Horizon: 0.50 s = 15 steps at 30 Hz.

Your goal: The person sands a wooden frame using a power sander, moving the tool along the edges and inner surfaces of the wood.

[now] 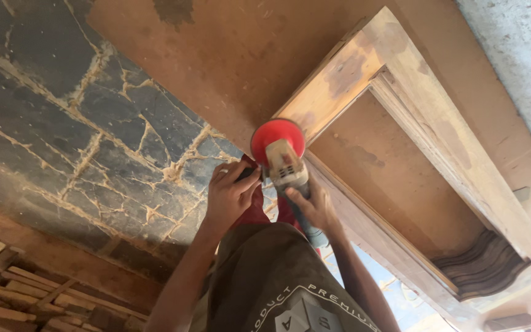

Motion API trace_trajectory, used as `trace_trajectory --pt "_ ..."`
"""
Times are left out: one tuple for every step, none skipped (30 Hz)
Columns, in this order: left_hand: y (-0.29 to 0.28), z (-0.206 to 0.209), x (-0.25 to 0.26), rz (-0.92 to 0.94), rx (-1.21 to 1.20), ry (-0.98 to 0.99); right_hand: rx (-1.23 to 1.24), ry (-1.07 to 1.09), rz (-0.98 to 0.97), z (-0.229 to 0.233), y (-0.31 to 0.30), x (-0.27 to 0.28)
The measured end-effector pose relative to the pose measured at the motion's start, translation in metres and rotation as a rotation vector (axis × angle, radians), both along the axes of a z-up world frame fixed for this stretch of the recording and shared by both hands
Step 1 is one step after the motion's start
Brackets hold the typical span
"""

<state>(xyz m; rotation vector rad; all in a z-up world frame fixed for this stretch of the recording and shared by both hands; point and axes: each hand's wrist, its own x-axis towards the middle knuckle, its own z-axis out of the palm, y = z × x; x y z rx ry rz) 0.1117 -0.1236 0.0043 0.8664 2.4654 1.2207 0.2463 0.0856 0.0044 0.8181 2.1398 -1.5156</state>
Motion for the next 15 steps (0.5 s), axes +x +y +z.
trace_trajectory --pt "-0.005 0.002 0.000 -0.007 -0.007 -0.009 -0.030 0.049 0.006 0.003 -0.005 0.000" --pt "-0.008 0.003 0.000 -0.014 -0.014 -0.019 -0.025 0.022 -0.011 0.006 -0.005 -0.002" --pt "-0.004 0.002 -0.003 -0.029 -0.023 0.021 -0.020 -0.002 -0.026 0.007 -0.001 -0.006" --pt "0.005 -0.001 -0.007 -0.045 -0.031 0.060 -0.015 -0.025 -0.042 0.008 0.002 -0.009" --pt "0.012 -0.002 -0.010 -0.063 -0.041 0.090 -0.035 -0.028 -0.080 0.009 0.009 -0.012" --pt "0.019 -0.004 -0.015 -0.078 -0.052 0.047 -0.054 -0.032 -0.117 0.008 0.018 -0.017" --pt "0.028 -0.008 -0.022 -0.093 -0.058 0.008 -0.068 -0.033 -0.156 0.008 0.024 -0.019" --pt "0.032 -0.008 -0.025 -0.108 -0.064 -0.032 -0.122 -0.150 -0.219 0.012 0.022 -0.017" --pt "0.032 -0.006 -0.027 -0.116 -0.065 -0.012 -0.173 -0.253 -0.283 0.012 0.022 -0.020" --pt "0.027 -0.001 -0.027 -0.124 -0.065 0.008 -0.224 -0.356 -0.347 0.012 0.021 -0.021" --pt "0.020 0.003 -0.025 -0.131 -0.067 0.027 -0.193 -0.207 -0.269 0.012 0.015 -0.021" --pt "0.013 0.006 -0.023 -0.117 -0.062 0.048 -0.160 -0.059 -0.190 0.012 0.005 -0.019" --pt "0.002 0.011 -0.017 -0.105 -0.061 0.060 -0.130 0.080 -0.114 0.013 -0.003 -0.013" --pt "-0.002 0.011 -0.014 -0.093 -0.060 0.072 -0.101 0.050 -0.101 0.014 -0.007 -0.009" --pt "-0.001 0.008 -0.012 -0.091 -0.039 0.082 -0.070 0.022 -0.088 0.013 -0.009 -0.005"
